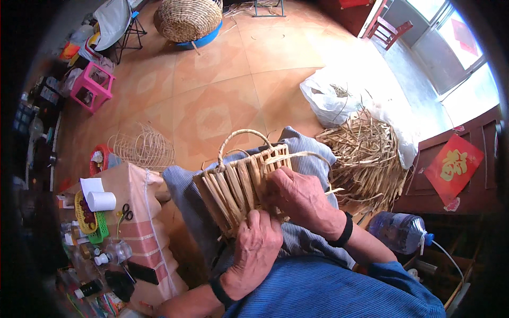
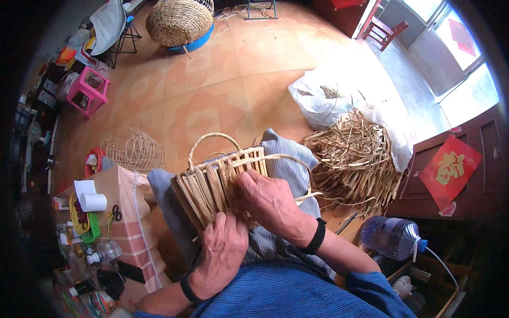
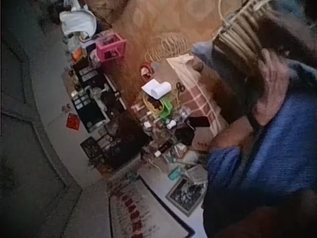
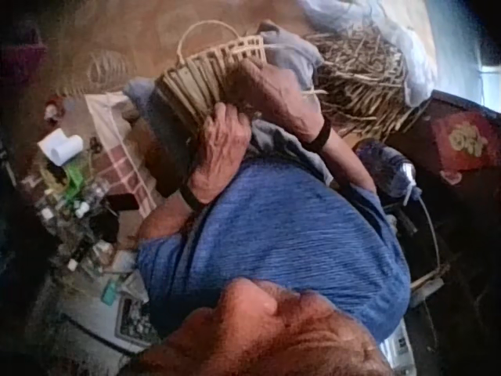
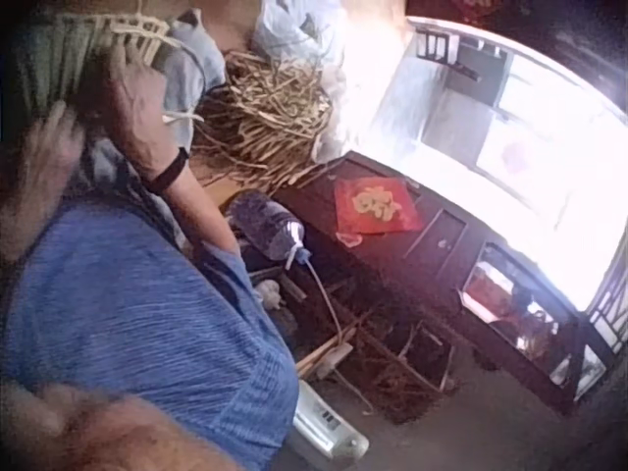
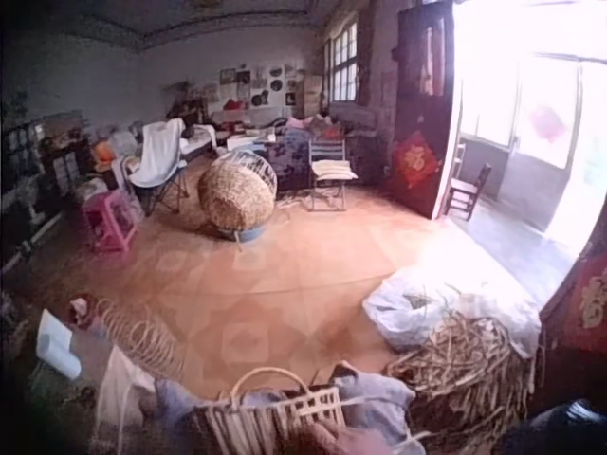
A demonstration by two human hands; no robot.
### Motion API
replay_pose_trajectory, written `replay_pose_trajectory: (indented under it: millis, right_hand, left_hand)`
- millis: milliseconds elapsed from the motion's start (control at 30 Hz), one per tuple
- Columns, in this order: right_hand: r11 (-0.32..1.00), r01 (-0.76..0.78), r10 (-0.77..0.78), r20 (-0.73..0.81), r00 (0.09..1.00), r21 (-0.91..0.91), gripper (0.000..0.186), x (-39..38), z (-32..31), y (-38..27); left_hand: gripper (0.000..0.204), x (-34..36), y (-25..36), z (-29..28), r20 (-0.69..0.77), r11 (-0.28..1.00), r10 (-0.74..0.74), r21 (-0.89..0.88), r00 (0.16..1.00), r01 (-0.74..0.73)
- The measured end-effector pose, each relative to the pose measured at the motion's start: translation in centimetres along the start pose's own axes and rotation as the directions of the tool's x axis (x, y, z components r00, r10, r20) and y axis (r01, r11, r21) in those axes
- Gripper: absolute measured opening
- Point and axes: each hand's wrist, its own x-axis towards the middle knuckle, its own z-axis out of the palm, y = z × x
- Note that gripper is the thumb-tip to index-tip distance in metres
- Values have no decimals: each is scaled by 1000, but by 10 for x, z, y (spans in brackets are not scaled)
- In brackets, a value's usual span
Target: Weaving a small wooden basket using slats and straw material.
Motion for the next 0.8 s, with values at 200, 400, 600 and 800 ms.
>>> replay_pose_trajectory:
  millis: [200, 400, 600, 800]
  right_hand:
    - [969, -242, 240, -34, 970, -52, 37, -1, 13, -12]
    - [974, -224, 228, -215, 950, 43, 29, -1, 36, -8]
    - [973, -230, 231, 20, 973, -34, 23, 7, 18, -5]
    - [913, -266, 145, 364, 920, 309, 29, 7, -32, 0]
  left_hand:
    - [15, 0, 0, 8, -52, 975, -95, -204, 994, 83]
    - [14, -5, 0, 15, -92, 898, -174, -423, 980, 120]
    - [11, -9, -4, 29, -178, 844, -200, -532, 963, 77]
    - [30, -9, -9, 33, -161, 774, -252, -625, 954, 99]
